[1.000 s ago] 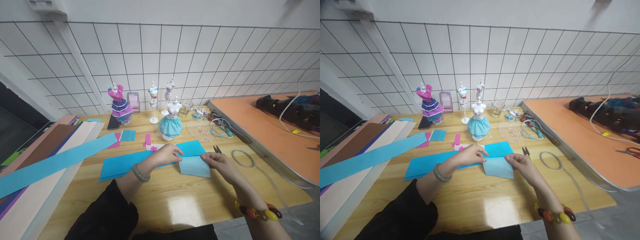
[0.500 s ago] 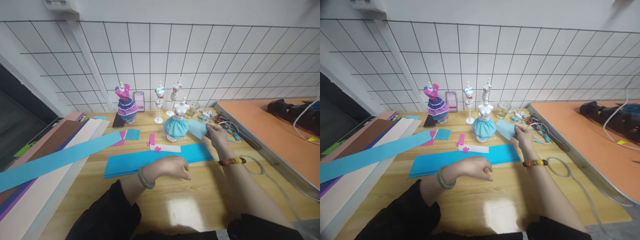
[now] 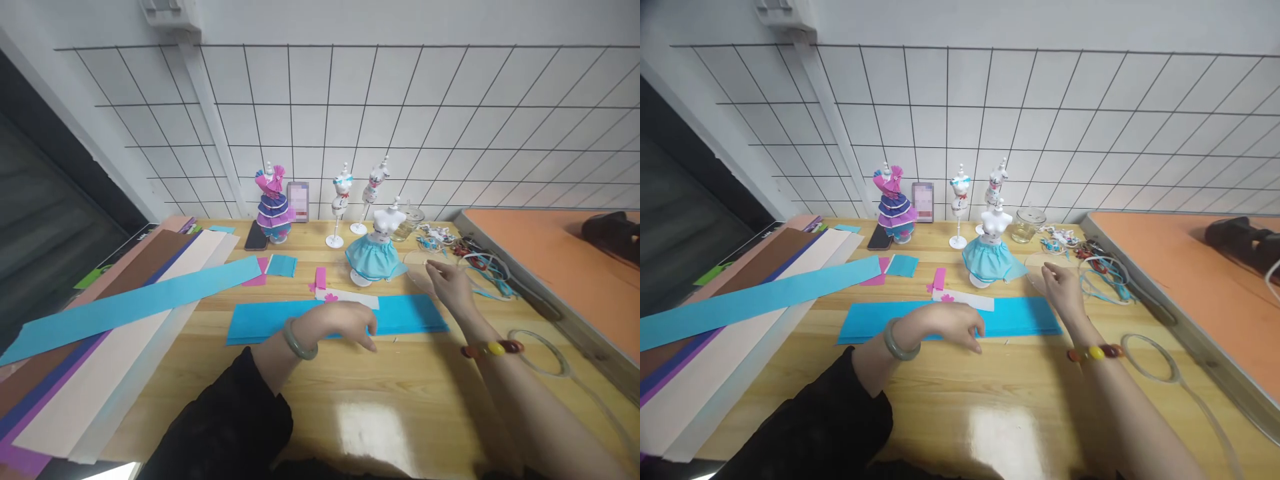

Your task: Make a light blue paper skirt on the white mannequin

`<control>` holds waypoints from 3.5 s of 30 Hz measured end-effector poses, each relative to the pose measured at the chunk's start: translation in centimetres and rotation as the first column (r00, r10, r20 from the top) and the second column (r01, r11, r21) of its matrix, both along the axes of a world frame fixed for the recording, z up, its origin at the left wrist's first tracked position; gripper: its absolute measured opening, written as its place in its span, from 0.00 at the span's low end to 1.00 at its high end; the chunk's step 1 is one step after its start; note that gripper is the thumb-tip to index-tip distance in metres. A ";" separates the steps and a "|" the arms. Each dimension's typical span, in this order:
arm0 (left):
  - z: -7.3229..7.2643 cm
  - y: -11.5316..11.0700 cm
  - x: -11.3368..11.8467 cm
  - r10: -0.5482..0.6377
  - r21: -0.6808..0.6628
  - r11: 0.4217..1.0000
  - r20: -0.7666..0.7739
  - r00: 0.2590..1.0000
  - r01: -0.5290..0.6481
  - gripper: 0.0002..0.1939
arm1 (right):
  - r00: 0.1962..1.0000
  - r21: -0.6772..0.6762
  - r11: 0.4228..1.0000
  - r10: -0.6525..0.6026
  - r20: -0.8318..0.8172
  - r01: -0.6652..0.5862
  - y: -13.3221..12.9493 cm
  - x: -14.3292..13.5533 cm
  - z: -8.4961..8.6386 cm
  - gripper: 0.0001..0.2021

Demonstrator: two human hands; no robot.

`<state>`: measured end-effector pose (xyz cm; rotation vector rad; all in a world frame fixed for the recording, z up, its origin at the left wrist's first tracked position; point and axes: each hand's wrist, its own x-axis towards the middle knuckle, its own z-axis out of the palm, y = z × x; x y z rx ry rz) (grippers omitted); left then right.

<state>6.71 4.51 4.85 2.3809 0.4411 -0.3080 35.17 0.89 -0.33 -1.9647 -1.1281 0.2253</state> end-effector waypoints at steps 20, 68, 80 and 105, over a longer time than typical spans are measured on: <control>-3.6 7.0 -1.9 0.369 0.213 0.904 0.048 0.928 -0.370 0.03 | 0.290 -0.392 0.704 0.640 0.711 -0.592 -9.3 -4.6 -3.0 0.15; 1.3 9.1 -7.2 0.374 -0.053 0.927 0.208 0.904 -0.371 0.09 | 0.443 -0.304 0.776 0.582 0.681 -0.552 -13.9 -6.7 -4.1 0.17; 2.4 7.2 -5.6 0.289 -0.265 0.943 0.361 0.887 -0.199 0.06 | 0.894 0.017 0.917 0.393 -0.213 -0.399 -8.9 -14.4 -0.9 0.29; -0.3 6.0 -2.2 0.215 -0.169 0.969 0.209 0.954 -0.181 0.22 | 0.512 0.077 0.989 0.001 -0.859 0.126 -5.4 -14.7 0.1 0.21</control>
